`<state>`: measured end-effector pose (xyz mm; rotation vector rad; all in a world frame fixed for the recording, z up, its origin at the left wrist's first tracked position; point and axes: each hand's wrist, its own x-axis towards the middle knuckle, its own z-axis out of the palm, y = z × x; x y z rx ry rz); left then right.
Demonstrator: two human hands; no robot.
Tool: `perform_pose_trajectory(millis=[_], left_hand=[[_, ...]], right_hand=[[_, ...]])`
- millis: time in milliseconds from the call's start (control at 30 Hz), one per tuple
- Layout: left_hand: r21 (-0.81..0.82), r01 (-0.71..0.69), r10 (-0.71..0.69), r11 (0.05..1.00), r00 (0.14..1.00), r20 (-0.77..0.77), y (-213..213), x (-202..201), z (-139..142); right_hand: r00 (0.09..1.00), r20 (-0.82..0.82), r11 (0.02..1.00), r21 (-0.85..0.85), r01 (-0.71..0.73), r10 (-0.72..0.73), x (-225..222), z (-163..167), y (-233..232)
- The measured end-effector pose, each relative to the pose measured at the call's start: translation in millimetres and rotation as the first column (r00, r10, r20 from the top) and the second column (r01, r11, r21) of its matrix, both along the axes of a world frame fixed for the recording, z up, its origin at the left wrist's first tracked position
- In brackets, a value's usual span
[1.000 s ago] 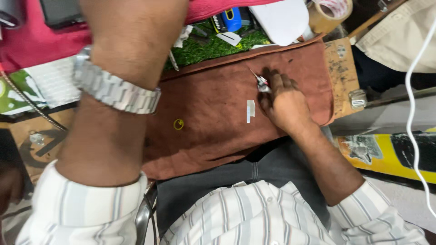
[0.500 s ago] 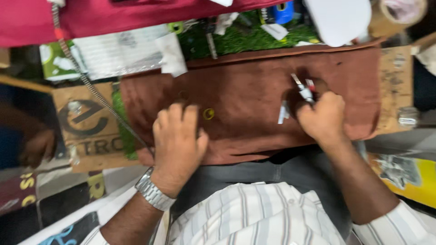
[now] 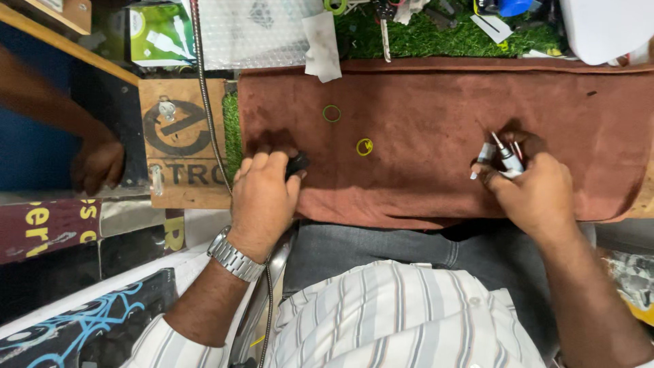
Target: The person uses a metal prying tool to separate the back cover of a blue smartphone. They then use a hot air gun to heat the edges of the back cover to loosen the adhesive. Finally, they remove the back cover and set it aside.
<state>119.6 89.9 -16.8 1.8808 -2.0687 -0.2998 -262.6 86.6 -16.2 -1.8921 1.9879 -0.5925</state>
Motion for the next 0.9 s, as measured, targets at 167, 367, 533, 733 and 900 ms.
perform_pose_trajectory(millis=[167, 367, 533, 733, 900], left_hand=[[-0.037, 0.056, -0.059, 0.998, 0.994, -0.087, -1, -14, 14], [0.046, 0.076, -0.065, 0.996, 0.977, -0.203, -43, -70, 18], [-0.18, -0.006, -0.031, 0.984, 0.978, -0.205, -138, -123, -1], [-0.395, 0.001, -0.041, 0.919, 0.995, -0.093, -137, -132, -11], [0.142, 0.478, -0.452, 0.867, 0.874, -0.179, -10, -129, -15]], right_hand=[[0.982, 0.186, 0.999, 0.039, 0.0, -0.007, -6, -12, 3], [0.732, 0.58, 0.89, 0.448, 0.08, -0.357, -10, -7, -2], [0.599, 0.671, 0.861, 0.505, 0.062, -0.436, 13, 15, -34], [0.418, 0.778, 0.875, 0.474, 0.098, -0.468, 63, 53, -129], [0.78, 0.537, 0.926, -0.353, -0.137, 0.32, 105, 67, -185]])
